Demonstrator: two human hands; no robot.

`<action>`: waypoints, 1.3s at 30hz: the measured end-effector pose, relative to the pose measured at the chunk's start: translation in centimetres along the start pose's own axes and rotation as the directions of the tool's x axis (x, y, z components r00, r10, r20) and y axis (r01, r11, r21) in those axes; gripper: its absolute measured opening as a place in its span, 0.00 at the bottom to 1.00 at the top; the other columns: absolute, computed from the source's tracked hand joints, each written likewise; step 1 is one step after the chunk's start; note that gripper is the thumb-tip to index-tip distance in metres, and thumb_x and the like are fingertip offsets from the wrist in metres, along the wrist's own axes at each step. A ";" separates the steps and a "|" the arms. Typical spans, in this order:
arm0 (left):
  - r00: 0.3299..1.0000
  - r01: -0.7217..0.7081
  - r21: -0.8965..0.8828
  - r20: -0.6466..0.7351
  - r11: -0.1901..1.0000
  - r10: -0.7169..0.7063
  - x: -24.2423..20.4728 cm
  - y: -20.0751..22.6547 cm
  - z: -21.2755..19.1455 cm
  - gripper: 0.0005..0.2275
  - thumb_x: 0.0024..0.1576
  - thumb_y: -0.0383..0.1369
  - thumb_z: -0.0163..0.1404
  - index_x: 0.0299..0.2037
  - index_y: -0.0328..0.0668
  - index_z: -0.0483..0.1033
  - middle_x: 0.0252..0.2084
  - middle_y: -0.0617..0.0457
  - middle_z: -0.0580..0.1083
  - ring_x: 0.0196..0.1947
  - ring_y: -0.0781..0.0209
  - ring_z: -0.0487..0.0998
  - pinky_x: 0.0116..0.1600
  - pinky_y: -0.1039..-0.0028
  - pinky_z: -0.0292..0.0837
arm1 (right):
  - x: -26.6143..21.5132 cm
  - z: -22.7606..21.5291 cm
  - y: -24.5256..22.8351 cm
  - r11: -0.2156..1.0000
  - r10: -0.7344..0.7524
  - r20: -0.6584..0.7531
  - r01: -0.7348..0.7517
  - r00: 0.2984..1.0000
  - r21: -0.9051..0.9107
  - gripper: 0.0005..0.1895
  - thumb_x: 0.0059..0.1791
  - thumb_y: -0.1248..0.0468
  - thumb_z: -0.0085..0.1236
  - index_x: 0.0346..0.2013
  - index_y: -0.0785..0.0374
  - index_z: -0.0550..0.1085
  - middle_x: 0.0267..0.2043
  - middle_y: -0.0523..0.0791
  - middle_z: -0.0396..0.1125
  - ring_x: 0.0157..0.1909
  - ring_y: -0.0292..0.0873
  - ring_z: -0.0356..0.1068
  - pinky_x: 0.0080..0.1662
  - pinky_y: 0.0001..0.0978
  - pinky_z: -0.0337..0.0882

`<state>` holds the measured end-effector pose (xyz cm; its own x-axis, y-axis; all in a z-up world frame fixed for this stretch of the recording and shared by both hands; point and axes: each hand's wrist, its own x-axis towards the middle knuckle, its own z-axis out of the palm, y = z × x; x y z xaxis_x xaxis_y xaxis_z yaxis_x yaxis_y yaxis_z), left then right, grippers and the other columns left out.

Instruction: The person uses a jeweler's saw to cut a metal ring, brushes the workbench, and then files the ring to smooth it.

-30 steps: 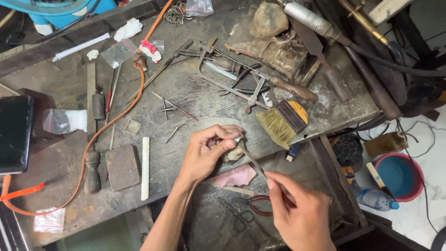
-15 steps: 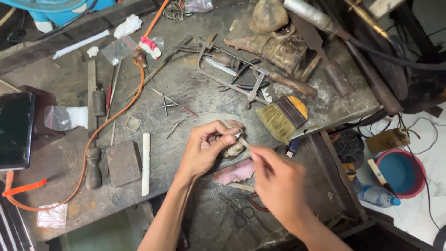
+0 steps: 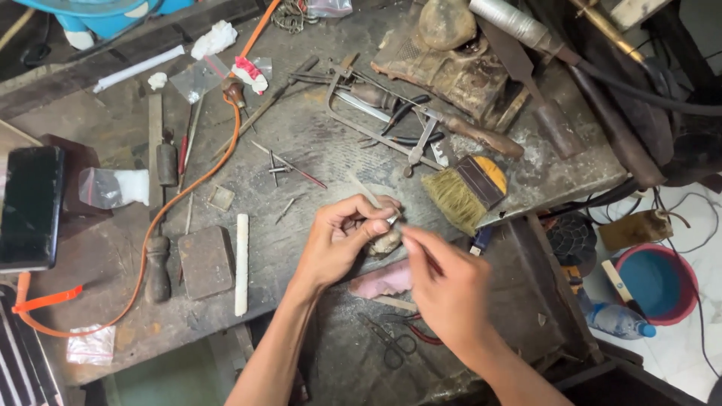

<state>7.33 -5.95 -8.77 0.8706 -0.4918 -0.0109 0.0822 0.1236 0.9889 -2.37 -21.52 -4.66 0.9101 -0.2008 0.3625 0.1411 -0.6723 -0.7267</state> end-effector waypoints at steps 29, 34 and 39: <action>0.999 -0.030 -0.007 0.028 1.000 0.030 0.1 0.3 0.0 0.05 0.59 0.33 0.57 0.34 0.41 0.77 0.48 0.43 0.81 0.56 0.55 0.81 0.59 0.71 0.74 | -1.9 -3.8 1.0 0.891 0.436 0.190 -0.452 0.880 0.050 0.13 0.49 0.62 0.61 0.45 0.61 0.85 0.23 0.43 0.74 0.17 0.32 0.62 0.21 0.27 0.62; 1.000 -0.001 0.033 0.019 0.999 0.000 0.2 0.5 0.1 0.07 0.59 0.34 0.57 0.31 0.43 0.74 0.47 0.44 0.82 0.58 0.56 0.81 0.59 0.72 0.74 | 0.0 -2.2 1.0 0.996 0.027 0.015 -0.028 1.000 0.080 0.07 0.50 0.70 0.60 0.41 0.66 0.82 0.40 0.45 0.79 0.35 0.35 0.80 0.34 0.23 0.77; 0.999 -0.032 -0.009 0.032 0.999 0.032 0.2 0.4 0.1 0.06 0.59 0.33 0.56 0.32 0.42 0.75 0.47 0.42 0.81 0.57 0.54 0.81 0.59 0.70 0.74 | -3.7 -6.1 0.6 0.870 0.485 0.188 -0.493 0.854 -0.007 0.13 0.47 0.58 0.61 0.41 0.57 0.87 0.09 0.42 0.68 0.12 0.31 0.59 0.19 0.27 0.63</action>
